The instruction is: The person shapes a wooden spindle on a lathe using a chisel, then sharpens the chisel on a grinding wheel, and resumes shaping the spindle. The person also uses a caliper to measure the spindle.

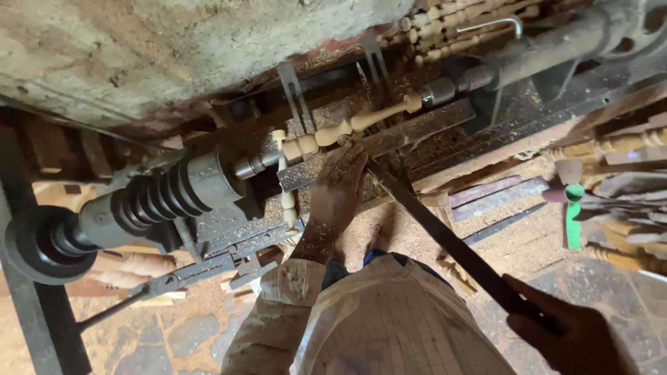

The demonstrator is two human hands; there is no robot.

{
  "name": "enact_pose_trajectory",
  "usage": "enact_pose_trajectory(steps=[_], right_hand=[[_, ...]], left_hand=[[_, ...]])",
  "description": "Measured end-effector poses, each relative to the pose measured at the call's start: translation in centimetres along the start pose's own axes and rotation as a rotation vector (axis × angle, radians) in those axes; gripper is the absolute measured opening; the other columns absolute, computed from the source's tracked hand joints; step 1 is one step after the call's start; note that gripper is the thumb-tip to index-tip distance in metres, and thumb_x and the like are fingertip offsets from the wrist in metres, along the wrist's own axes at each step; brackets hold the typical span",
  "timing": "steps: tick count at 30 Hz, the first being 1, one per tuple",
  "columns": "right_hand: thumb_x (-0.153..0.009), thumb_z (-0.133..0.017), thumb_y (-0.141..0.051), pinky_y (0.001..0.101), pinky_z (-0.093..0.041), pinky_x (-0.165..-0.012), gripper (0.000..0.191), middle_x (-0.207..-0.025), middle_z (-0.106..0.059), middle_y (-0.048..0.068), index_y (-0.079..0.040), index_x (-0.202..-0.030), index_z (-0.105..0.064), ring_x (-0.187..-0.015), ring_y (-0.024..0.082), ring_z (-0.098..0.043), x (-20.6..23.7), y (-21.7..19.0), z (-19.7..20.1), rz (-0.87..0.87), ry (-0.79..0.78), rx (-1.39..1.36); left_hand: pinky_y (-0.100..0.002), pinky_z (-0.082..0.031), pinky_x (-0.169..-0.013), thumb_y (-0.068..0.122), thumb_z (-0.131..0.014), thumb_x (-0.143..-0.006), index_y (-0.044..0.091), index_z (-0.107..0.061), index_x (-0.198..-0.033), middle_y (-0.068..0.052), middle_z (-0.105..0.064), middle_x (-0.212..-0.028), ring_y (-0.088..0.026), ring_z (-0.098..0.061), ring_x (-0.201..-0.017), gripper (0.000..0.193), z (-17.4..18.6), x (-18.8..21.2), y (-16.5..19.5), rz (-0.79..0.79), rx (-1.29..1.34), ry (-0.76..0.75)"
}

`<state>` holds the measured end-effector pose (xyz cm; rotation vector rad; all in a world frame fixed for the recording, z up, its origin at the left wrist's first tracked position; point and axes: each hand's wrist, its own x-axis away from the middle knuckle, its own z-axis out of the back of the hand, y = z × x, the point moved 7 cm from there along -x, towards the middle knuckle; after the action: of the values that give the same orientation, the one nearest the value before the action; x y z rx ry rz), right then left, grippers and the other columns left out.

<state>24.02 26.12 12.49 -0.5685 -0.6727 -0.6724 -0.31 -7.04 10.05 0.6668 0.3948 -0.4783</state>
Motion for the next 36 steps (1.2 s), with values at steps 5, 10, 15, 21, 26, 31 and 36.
enact_pose_trajectory(steps=[5, 10, 15, 21, 26, 31, 36], right_hand=[[-0.080, -0.088, -0.030, 0.0335, -0.058, -0.096, 0.065, -0.107, -0.082, 0.008, -0.033, -0.140, -0.064, -0.099, 0.016, -0.081, 3.8, -1.0, -4.3, -0.013, 0.045, -0.137], [-0.078, -0.089, -0.028, 0.0328, -0.059, -0.096, 0.067, -0.109, -0.081, 0.008, -0.029, -0.140, -0.065, -0.102, 0.017, -0.081, 6.7, -1.4, -7.8, -0.023, 0.133, -0.224], [-0.078, -0.088, -0.029, 0.0323, -0.059, -0.094, 0.070, -0.109, -0.083, 0.007, -0.028, -0.143, -0.063, -0.101, 0.015, -0.081, 8.7, -2.2, -10.0, 0.006, 0.151, -0.199], [-0.076, -0.087, -0.027, 0.0295, -0.060, -0.087, 0.070, -0.104, -0.082, 0.008, -0.025, -0.143, -0.065, -0.094, 0.013, -0.081, 11.2, -3.7, -12.0, 0.071, 0.238, -0.224], [-0.076, -0.087, -0.021, 0.0285, -0.059, -0.082, 0.068, -0.097, -0.082, 0.010, -0.023, -0.141, -0.067, -0.086, 0.012, -0.079, 12.2, -4.4, -13.4, 0.028, 0.268, -0.317], [-0.074, -0.085, -0.017, 0.0283, -0.059, -0.076, 0.065, -0.096, -0.081, 0.008, -0.020, -0.136, -0.067, -0.081, 0.010, -0.077, 13.2, -6.1, -13.8, 0.029, 0.344, -0.348], [-0.077, -0.084, -0.022, 0.0289, -0.060, -0.079, 0.065, -0.093, -0.085, 0.011, -0.024, -0.140, -0.067, -0.081, 0.012, -0.080, 13.7, -7.8, -13.5, -0.048, 0.306, -0.283]], left_hand=[[-0.044, -0.062, -0.101, 0.019, -0.067, -0.097, 0.007, -0.067, -0.130, -0.011, -0.070, -0.135, -0.033, -0.066, -0.126, 0.034, 0.0, 0.4, -0.6, -0.057, -0.003, -0.051], [-0.044, -0.062, -0.097, 0.019, -0.066, -0.102, 0.010, -0.069, -0.134, -0.011, -0.068, -0.137, -0.032, -0.065, -0.126, 0.033, -0.8, 1.0, -1.2, -0.097, 0.013, -0.109], [-0.044, -0.061, -0.098, 0.016, -0.066, -0.100, 0.008, -0.067, -0.134, -0.015, -0.067, -0.139, -0.035, -0.064, -0.126, 0.035, -0.4, 1.0, -1.4, -0.119, 0.084, -0.107], [-0.045, -0.055, -0.110, 0.011, -0.067, -0.096, 0.002, -0.064, -0.135, -0.016, -0.064, -0.140, -0.037, -0.060, -0.133, 0.040, 0.2, 0.7, -1.5, -0.140, 0.158, -0.127], [-0.046, -0.053, -0.108, 0.011, -0.070, -0.094, -0.001, -0.061, -0.137, -0.019, -0.062, -0.143, -0.038, -0.057, -0.133, 0.046, 0.5, 0.6, -1.5, -0.132, 0.184, -0.138], [-0.046, -0.052, -0.111, 0.010, -0.068, -0.093, -0.001, -0.061, -0.138, -0.019, -0.062, -0.142, -0.037, -0.057, -0.134, 0.047, 0.8, 0.8, -1.6, -0.158, 0.184, -0.119], [-0.042, -0.053, -0.114, 0.010, -0.064, -0.100, -0.002, -0.060, -0.138, -0.019, -0.062, -0.141, -0.033, -0.059, -0.133, 0.040, -0.7, 1.0, -2.2, -0.106, 0.198, -0.235]])
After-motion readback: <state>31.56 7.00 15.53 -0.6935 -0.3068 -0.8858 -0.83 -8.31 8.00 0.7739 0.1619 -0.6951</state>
